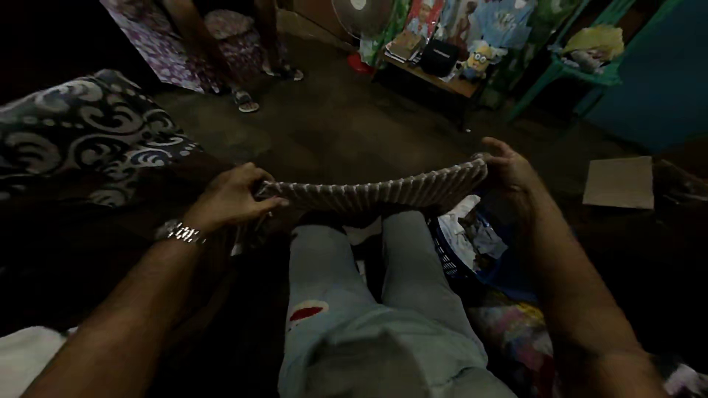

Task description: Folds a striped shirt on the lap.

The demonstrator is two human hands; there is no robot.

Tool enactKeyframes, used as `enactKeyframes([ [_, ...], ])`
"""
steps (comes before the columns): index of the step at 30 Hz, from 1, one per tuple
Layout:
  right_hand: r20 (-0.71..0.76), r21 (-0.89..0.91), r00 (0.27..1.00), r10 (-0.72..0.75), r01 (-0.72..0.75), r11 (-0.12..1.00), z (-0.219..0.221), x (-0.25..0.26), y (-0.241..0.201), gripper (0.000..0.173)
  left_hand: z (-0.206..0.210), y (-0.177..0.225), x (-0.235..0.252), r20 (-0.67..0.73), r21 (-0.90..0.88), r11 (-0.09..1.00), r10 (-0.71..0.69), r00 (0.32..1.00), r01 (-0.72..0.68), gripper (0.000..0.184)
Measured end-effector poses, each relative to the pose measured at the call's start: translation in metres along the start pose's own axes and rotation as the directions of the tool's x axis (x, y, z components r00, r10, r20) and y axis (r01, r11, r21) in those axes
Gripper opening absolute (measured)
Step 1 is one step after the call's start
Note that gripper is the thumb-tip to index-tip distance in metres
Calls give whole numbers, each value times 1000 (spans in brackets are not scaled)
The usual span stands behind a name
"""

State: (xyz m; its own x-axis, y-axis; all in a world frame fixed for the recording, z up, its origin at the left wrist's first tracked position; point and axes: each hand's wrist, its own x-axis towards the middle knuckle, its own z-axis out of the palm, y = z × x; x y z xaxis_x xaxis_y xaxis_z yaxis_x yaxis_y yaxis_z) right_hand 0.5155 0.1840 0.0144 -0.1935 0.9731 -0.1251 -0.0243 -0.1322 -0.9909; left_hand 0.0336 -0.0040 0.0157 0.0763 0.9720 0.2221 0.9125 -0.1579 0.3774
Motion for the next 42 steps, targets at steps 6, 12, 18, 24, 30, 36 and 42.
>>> enactKeyframes([
  [6, 294, -676, 929, -224, 368, 639, 9, 32, -39, 29, -36, -19, 29, 18, 329, 940, -102, 995, 90, 12],
  [12, 233, -730, 778, -583, 536, 423, 6, 23, -69, 21, -78, -35, 11, -263, 131, 925, -314, 912, 357, 19],
  [18, 328, -501, 718, -614, 683, 531, -18, -45, -72, 16, -102, -29, -63, -413, -212, 932, -358, 837, 294, 38],
  [24, 652, -95, 633, -417, 614, 783, -80, -137, -9, 16, -41, -2, -223, -132, -937, 347, -260, 957, -35, 17],
  [30, 809, -376, 532, 248, 144, 915, -95, -178, 121, 42, 48, 13, -275, 657, -603, 540, -82, 750, 587, 52],
  [36, 129, -491, 932, 339, -237, 838, -43, -104, 133, 49, 94, 16, -173, 452, -465, 403, -658, 603, 788, 47],
  [42, 43, -290, 825, 563, -529, 797, 26, -46, 152, 73, 126, 9, -61, 446, -655, 85, -759, 474, 751, 79],
])
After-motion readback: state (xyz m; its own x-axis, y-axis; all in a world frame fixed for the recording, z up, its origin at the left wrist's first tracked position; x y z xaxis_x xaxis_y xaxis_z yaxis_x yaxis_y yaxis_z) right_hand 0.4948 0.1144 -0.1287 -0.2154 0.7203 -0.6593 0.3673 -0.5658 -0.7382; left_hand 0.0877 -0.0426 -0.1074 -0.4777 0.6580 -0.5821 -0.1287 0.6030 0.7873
